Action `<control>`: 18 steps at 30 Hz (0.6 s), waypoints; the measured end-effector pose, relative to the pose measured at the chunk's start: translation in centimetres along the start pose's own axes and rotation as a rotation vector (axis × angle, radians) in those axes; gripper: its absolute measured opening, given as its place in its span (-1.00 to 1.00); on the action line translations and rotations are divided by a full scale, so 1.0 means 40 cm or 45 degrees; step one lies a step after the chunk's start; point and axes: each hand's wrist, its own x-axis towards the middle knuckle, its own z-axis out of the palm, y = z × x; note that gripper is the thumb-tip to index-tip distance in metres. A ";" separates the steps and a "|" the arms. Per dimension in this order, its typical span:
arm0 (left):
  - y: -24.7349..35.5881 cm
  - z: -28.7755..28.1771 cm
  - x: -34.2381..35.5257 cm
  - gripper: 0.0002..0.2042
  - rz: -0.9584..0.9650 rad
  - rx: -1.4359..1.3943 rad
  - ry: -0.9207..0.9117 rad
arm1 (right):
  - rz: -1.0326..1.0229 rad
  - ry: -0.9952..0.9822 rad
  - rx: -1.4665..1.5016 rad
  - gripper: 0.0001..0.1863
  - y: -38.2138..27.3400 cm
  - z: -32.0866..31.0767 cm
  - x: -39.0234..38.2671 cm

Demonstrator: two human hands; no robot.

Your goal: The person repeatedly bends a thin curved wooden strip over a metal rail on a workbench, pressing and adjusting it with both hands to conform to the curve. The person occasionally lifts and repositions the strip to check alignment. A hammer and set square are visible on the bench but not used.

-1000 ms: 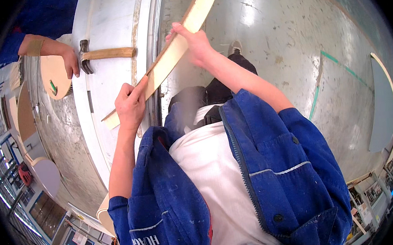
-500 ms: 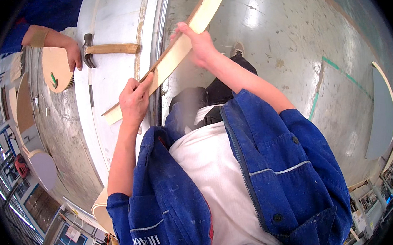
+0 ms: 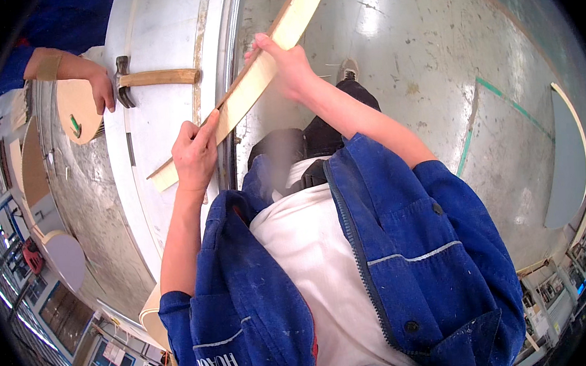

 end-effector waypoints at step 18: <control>0.050 -0.037 0.034 -0.63 -0.023 -0.193 -0.331 | 0.015 0.004 0.034 -0.68 0.002 0.001 0.004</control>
